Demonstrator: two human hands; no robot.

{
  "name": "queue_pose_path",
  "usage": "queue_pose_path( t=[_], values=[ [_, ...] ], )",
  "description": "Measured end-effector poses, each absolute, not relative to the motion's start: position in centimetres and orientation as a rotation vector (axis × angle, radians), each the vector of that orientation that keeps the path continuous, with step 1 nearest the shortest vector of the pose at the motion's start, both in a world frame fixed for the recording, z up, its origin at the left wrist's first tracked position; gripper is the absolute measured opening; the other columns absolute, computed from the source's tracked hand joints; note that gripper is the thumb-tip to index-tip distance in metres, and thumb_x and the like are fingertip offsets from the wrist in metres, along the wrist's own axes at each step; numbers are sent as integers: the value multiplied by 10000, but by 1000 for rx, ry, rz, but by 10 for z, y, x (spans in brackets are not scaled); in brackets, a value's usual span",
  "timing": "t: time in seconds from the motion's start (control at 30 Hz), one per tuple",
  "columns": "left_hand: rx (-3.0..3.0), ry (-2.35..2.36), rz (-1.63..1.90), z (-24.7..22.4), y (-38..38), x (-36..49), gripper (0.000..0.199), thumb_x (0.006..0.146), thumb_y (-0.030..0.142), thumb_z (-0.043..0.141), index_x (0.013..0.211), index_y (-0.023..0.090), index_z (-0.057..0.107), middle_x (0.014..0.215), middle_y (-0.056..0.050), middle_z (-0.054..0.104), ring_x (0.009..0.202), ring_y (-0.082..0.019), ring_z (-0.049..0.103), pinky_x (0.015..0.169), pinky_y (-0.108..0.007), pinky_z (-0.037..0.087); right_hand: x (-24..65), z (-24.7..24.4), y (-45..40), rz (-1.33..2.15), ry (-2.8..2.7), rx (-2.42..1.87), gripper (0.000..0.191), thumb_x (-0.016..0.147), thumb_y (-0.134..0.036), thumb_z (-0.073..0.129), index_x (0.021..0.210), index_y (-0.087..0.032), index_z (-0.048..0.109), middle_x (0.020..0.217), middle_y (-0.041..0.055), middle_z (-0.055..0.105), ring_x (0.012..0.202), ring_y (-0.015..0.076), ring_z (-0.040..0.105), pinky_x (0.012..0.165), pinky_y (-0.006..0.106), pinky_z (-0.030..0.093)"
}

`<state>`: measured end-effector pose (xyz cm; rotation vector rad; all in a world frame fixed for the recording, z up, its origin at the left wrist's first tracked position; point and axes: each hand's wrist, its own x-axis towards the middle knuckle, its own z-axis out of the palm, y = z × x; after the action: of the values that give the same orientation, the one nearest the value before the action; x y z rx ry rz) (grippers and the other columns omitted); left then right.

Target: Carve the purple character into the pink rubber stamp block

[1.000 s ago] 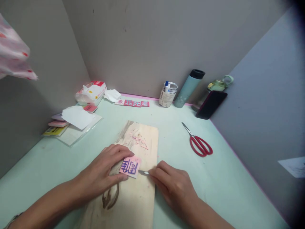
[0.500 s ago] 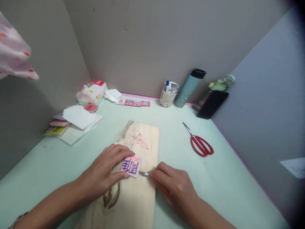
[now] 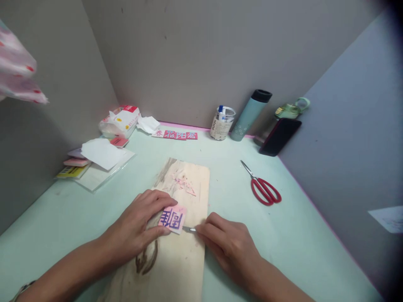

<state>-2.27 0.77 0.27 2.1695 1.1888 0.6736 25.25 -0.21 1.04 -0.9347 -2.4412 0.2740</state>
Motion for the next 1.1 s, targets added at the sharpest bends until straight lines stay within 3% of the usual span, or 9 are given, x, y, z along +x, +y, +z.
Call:
queue_pose_path(
  t=[0.37, 0.53, 0.9, 1.1],
  values=[
    [2167, 1215, 685, 1, 8, -21, 365, 953, 302, 613, 1311, 305, 542, 1276, -57, 571, 1191, -271, 502, 1021, -432, 417, 249, 13, -10, 209, -2523, -890, 325, 994, -88, 384, 851, -204, 652, 689, -10, 499, 539, 131, 403, 493, 278, 254],
    [2145, 1242, 634, 3, 9, -21, 367, 945, 316, 620, 1306, 315, 553, 1295, -36, 568, 1212, -264, 499, 1031, -410, 416, 253, 16, -8, 356, -2498, -944, 254, 1014, -150, 434, 942, -206, 671, 766, 1, 561, 597, 129, 491, 523, 264, 315],
    [2145, 1221, 620, 2, 9, -23, 379, 955, 320, 602, 1328, 330, 540, 1314, -39, 559, 1229, -272, 488, 1040, -420, 402, 253, 15, 6, 225, -2361, -1086, 276, 1041, -223, 443, 948, -188, 701, 768, 12, 603, 558, 115, 541, 498, 243, 340],
    [2144, 1223, 632, 3, 8, -23, 379, 955, 320, 608, 1326, 340, 534, 1306, -30, 561, 1231, -271, 489, 1048, -417, 399, 252, 13, 4, 184, -2395, -1079, 291, 1028, -182, 430, 929, -197, 704, 748, 8, 589, 543, 115, 499, 497, 249, 315]
  ],
)
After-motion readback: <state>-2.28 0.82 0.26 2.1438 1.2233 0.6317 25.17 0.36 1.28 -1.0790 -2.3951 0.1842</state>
